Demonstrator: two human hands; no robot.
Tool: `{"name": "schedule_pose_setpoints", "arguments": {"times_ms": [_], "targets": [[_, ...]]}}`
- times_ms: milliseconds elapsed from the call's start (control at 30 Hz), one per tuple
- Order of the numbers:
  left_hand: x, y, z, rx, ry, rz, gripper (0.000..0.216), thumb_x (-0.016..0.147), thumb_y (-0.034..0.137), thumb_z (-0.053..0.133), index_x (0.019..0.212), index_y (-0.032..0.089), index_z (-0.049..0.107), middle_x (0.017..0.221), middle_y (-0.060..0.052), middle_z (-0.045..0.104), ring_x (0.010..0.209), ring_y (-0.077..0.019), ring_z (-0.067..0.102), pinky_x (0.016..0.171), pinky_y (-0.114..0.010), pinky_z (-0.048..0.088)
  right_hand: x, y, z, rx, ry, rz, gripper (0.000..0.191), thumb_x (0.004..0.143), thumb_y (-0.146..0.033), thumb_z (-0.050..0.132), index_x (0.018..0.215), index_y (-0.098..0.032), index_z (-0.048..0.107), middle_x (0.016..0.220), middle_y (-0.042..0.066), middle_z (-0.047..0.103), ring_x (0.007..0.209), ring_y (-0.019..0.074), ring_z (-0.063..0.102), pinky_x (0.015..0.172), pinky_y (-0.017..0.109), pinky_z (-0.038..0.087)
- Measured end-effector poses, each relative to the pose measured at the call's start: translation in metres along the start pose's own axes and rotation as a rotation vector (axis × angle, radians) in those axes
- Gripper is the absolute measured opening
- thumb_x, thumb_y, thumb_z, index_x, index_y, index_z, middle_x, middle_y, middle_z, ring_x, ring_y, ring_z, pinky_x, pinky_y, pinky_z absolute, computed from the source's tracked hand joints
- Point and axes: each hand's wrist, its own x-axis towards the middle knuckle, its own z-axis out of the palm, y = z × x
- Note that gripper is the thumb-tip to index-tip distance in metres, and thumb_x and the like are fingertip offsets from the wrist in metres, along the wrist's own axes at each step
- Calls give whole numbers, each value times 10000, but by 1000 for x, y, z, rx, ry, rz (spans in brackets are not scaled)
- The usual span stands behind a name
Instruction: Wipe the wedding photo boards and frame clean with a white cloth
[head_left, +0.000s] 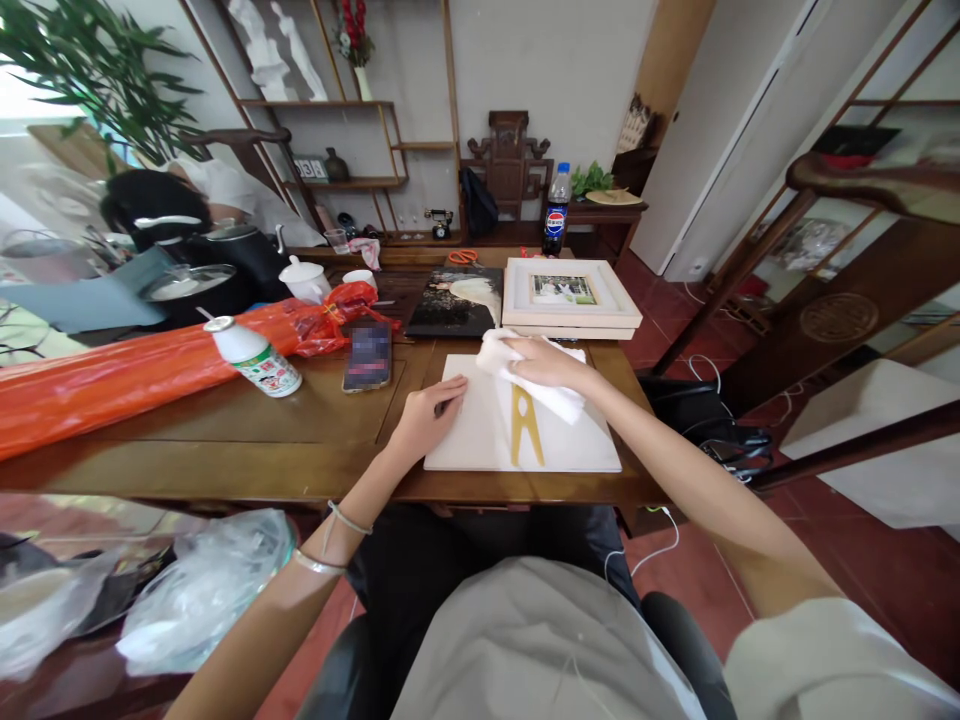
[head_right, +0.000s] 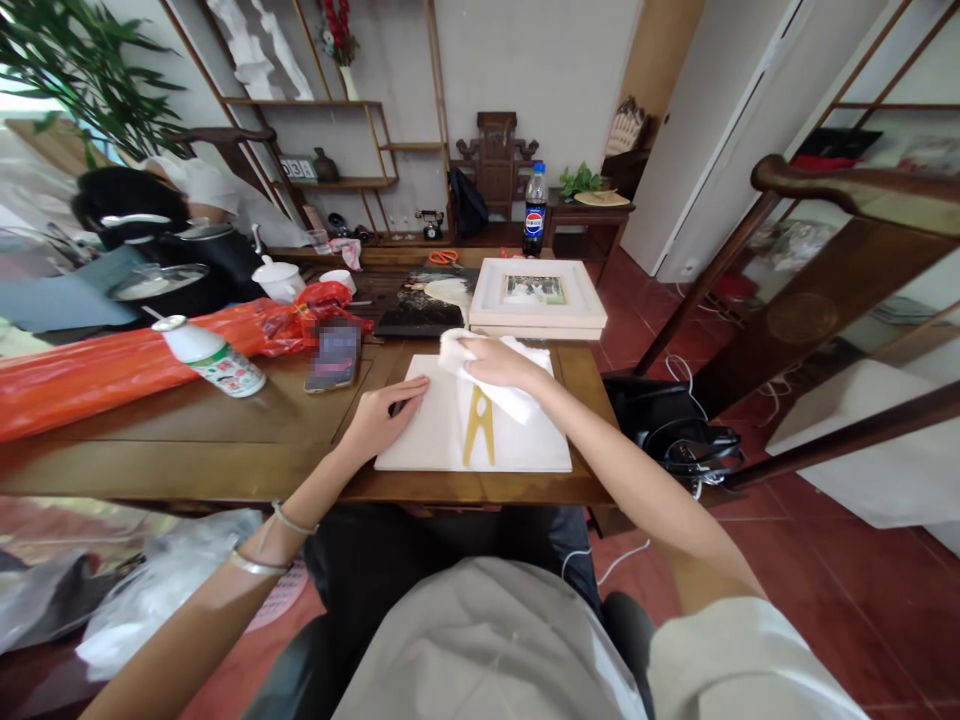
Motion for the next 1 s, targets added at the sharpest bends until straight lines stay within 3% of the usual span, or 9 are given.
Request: {"name": "schedule_pose_setpoints", "arguments": {"times_ms": [133,233,333,533,633,800,900,1000], "targets": [[0,-1,1,-6,1,-2,294,864,245,524,1070,158,714,1176,-79,670,1128,-244,618,1031,-401,465,-37,32,-14,-16,57,62,370,801,-175,437,1126,-133,608,1193,126,645,1036,278,597,902,369,429],[0,-2,2,-5,7,3,295,866,251,519,1064,156,716,1172,-83,671,1128,-245,618,1033,-404,464,-66,36,-20,-45,58,124,345,809,-210,454,1094,-131,633,1143,129,666,1008,288,606,884,382,440],[0,-1,2,-3,7,15,300,868,251,513,1065,149,715,1173,-88,671,1128,-246,617,1033,-400,465,-97,17,-25,-110,-2,157,398,781,-186,475,1147,-143,625,1175,128,652,1079,299,575,915,395,423],[0,-1,2,-8,12,22,306,872,256,508,1068,143,714,1189,-95,660,1131,-249,615,1032,-406,464,-147,-38,-42,-92,-304,86,452,690,-77,479,1088,-207,649,1071,68,660,1035,248,588,873,313,435],[-1,-1,2,-11,7,18,311,876,255,504,1078,138,710,1192,-98,658,1135,-241,613,1039,-398,457,-146,-36,-44,-90,-305,100,443,704,-68,467,1087,-202,644,1076,73,659,1030,249,590,863,320,448],[0,-1,2,-7,1,13,309,871,259,516,1078,134,709,1185,-98,664,1141,-242,608,1040,-383,456,-111,2,-21,-192,-122,40,343,764,-85,488,1045,-176,662,1168,119,636,1135,281,559,937,388,445],[0,-1,1,-7,-2,7,305,873,262,513,1078,150,709,1188,-86,664,1145,-240,606,1041,-384,456,-93,21,-2,-302,28,-38,237,842,-192,527,1012,-168,690,1405,141,483,1328,316,396,1084,485,315],[0,-1,1,-8,-7,4,306,875,260,507,1080,152,707,1195,-88,661,1153,-235,601,1044,-385,453,-91,22,7,-338,71,-50,251,860,-238,545,1041,-155,698,1473,150,399,1396,319,284,1132,541,211]]}}
